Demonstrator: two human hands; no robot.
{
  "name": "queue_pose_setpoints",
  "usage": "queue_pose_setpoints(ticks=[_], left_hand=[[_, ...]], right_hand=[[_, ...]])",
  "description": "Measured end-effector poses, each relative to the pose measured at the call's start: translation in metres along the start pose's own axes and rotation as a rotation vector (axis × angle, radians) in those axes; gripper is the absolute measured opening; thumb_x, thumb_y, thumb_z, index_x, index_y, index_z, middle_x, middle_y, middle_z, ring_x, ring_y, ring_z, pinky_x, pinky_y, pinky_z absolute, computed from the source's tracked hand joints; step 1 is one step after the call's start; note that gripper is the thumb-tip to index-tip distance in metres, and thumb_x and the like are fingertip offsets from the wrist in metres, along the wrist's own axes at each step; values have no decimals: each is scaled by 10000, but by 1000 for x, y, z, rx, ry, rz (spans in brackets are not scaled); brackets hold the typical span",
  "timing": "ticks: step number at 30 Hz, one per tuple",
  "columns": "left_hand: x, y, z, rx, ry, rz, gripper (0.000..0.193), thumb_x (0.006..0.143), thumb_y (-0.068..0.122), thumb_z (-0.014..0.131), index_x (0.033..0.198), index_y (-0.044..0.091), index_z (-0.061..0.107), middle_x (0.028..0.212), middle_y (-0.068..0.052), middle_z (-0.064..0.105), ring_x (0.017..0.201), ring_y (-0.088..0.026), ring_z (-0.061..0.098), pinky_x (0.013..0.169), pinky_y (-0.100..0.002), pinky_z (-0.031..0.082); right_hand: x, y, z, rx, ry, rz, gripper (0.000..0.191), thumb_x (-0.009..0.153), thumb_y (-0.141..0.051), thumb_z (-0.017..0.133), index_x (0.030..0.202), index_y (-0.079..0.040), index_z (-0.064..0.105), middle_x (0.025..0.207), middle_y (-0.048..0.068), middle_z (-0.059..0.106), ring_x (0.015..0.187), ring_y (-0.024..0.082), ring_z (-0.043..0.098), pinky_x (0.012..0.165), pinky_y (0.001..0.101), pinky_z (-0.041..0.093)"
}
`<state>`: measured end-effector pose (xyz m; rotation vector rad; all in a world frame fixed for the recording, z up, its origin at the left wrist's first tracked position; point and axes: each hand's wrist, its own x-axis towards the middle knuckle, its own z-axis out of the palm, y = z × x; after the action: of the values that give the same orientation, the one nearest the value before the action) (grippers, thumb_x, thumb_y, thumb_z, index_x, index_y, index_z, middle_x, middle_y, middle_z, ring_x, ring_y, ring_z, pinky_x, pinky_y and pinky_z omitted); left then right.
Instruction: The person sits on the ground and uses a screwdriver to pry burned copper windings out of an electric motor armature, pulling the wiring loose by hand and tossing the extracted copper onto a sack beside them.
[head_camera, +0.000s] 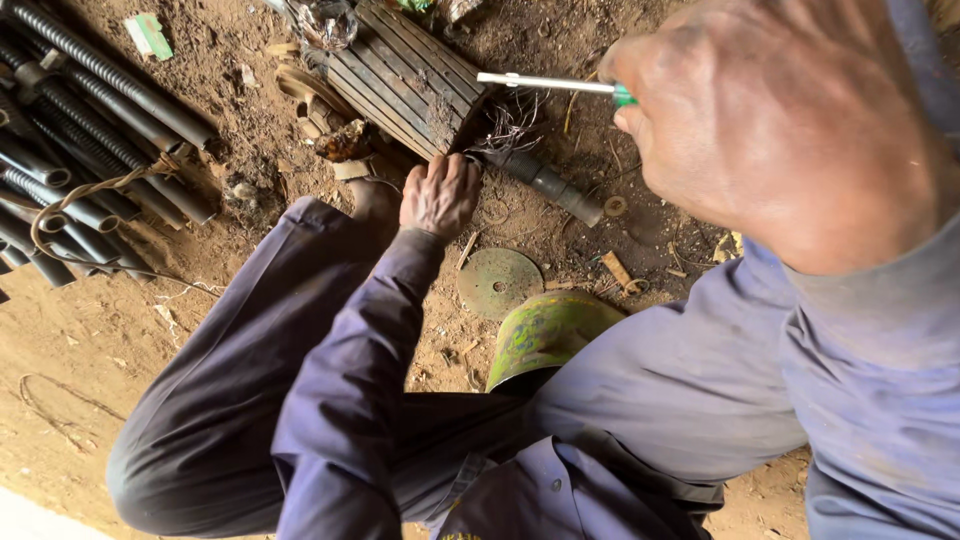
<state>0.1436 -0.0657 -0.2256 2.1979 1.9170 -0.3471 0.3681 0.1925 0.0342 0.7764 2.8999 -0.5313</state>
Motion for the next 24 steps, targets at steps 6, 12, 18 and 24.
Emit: queue_pose_setpoints(ticks=[6,12,18,24], left_hand=[[-9,14,1,-50,15,-176,253,986,177,542,1192,111,675,1046,-75,566,889,-215,603,634,-396,510],[-6,20,2,80,29,-178,248,1019,198,511,1149,83,688,1002,-116,560,755,-216,618,533,-368,533],[-1,24,6,155,-175,-178,218,1000,163,521,1095,33,668,930,-163,618,658,-239,646,510,-374,558],[-10,17,13,31,-170,-142,188,987,147,536,1069,40,666,915,-141,625,706,-229,665,529,-375,548]], right_hand=[[-5,0,0,27,0,13,129,891,-207,746,856,-91,791,682,133,706,582,298,671,598,470,522],[-2,-6,3,-3,-76,-3,136,884,-248,753,853,-124,800,660,123,701,590,288,682,616,455,535],[-2,-8,3,10,-46,-68,127,878,-199,732,823,-103,794,583,137,669,553,285,674,637,458,539],[-6,-5,7,96,-44,-70,106,883,-148,705,864,-99,797,643,154,692,547,280,678,577,450,541]])
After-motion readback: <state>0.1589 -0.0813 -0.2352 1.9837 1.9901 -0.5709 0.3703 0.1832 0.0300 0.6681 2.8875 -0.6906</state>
